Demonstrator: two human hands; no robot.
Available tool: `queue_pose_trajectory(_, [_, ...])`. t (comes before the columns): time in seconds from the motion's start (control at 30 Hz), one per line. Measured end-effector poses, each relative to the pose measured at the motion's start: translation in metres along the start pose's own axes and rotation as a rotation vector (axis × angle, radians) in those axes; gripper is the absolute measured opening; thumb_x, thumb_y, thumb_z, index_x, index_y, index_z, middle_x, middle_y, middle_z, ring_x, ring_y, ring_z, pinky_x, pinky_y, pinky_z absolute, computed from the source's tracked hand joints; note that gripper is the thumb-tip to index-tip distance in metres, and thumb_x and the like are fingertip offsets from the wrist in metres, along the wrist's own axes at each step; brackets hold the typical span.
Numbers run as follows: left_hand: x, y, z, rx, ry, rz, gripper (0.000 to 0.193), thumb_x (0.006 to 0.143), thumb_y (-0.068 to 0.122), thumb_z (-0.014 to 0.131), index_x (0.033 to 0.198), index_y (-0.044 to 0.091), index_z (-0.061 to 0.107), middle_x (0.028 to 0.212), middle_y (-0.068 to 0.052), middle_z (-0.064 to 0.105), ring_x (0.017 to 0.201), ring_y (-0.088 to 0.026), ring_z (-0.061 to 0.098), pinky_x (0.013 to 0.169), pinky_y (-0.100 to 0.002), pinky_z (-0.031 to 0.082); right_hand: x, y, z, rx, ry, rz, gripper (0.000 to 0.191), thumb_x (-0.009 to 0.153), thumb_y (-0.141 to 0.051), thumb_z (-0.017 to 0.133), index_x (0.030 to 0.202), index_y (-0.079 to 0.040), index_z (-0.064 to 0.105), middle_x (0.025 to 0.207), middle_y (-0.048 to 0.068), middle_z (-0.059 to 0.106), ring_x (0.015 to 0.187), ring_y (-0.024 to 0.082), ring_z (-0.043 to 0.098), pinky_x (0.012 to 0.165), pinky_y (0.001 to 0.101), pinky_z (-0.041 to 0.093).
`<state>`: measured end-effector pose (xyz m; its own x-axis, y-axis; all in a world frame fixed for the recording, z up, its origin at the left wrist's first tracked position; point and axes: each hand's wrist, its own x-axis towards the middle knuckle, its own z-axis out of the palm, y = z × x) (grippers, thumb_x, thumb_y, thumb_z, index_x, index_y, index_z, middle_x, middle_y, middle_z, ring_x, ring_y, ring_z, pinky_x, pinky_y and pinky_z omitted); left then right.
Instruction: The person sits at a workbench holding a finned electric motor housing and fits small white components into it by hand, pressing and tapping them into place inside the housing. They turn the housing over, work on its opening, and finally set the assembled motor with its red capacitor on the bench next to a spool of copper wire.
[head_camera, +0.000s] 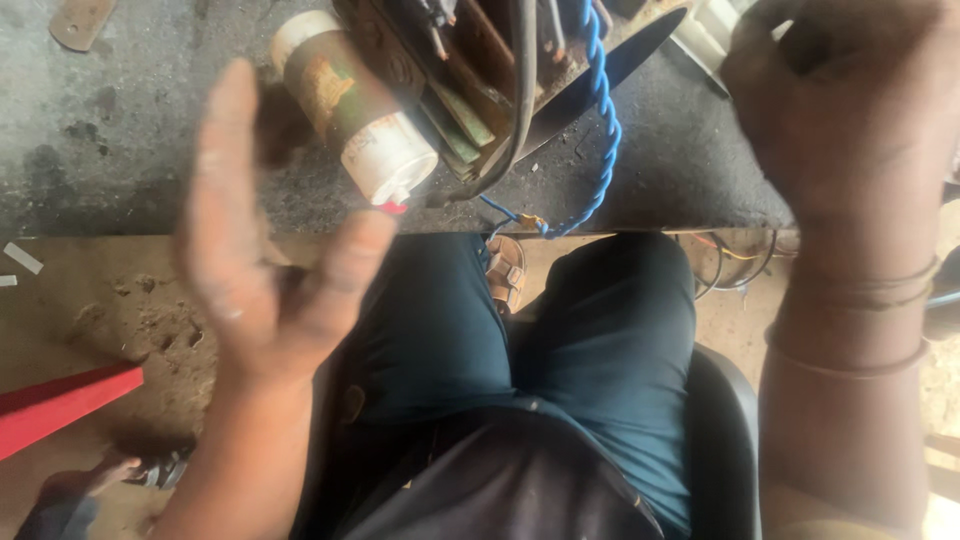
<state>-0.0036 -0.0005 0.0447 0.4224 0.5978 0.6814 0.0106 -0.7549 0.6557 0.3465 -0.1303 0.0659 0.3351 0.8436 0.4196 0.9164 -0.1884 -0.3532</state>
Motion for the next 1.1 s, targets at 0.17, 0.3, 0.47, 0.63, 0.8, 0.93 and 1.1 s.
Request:
queue_pose_trajectory(0.17, [0.022,0.038,-0.005,0.104,0.35,0.097,0.053,0.101,0.014,0.079,0.138,-0.003,0.046,0.135,-0.017,0.058,0.12,-0.026,0.064,0.102,-0.035,0.055,-0.003,-0.043,-0.033,0.456,-0.041,0.118,0.005,0.101,0.002,0.066,0.105,0.004,0.068,0.096,0.01,0.071,0.082,0.014,0.066,0.076,0.023,0.052])
queue_pose_trajectory(0.3, [0.036,0.101,-0.009,0.087,0.031,0.162,0.039,0.1,0.01,0.079,0.128,-0.004,0.055,0.127,-0.015,0.061,0.113,-0.026,0.066,0.096,-0.035,0.056,-0.042,-0.105,-0.069,0.882,-0.081,0.307,0.012,0.095,-0.003,0.067,0.104,0.005,0.068,0.091,0.01,0.071,0.078,0.014,0.067,0.073,0.0222,0.051])
queue_pose_trajectory(0.47, [0.029,0.129,0.0,-0.143,-0.335,0.148,0.023,0.098,0.005,0.078,0.115,-0.005,0.067,0.116,-0.013,0.066,0.105,-0.027,0.068,0.089,-0.035,0.056,-0.079,-0.136,-0.09,0.885,-0.382,0.179,0.021,0.082,-0.009,0.069,0.095,0.008,0.067,0.086,0.016,0.07,0.078,0.021,0.068,0.073,0.0281,0.055])
queue_pose_trajectory(0.63, [0.019,0.129,0.001,-0.233,-0.448,0.14,0.017,0.095,0.003,0.078,0.109,-0.001,0.068,0.11,-0.011,0.067,0.102,-0.027,0.069,0.091,-0.038,0.057,-0.101,-0.141,-0.097,0.879,-0.266,0.208,0.028,0.079,-0.015,0.073,0.095,0.008,0.069,0.081,0.015,0.07,0.074,0.021,0.066,0.066,0.0244,0.051])
queue_pose_trajectory(0.8, [0.021,0.131,0.002,-0.265,-0.42,0.097,0.019,0.092,0.005,0.078,0.108,-0.001,0.068,0.107,-0.011,0.068,0.101,-0.026,0.069,0.09,-0.038,0.056,-0.109,-0.144,-0.095,0.9,-0.218,0.22,0.026,0.08,-0.015,0.072,0.09,0.008,0.068,0.081,0.016,0.07,0.071,0.019,0.068,0.066,0.0235,0.051])
queue_pose_trajectory(0.93, [0.019,0.128,0.002,-0.304,-0.421,0.12,0.02,0.093,0.005,0.078,0.11,-0.001,0.069,0.107,-0.011,0.07,0.101,-0.025,0.071,0.09,-0.037,0.059,-0.11,-0.147,-0.094,0.918,-0.229,0.268,0.024,0.078,-0.013,0.07,0.09,0.008,0.069,0.079,0.015,0.07,0.068,0.019,0.068,0.066,0.026,0.051])
queue_pose_trajectory(1.1, [0.012,0.123,0.006,-0.315,-0.382,0.163,0.016,0.094,0.005,0.077,0.104,-0.002,0.067,0.1,-0.011,0.068,0.096,-0.025,0.07,0.086,-0.036,0.058,-0.108,-0.148,-0.09,1.026,-0.282,0.246,0.022,0.077,-0.011,0.07,0.09,0.006,0.069,0.08,0.014,0.071,0.072,0.02,0.067,0.064,0.0256,0.052])
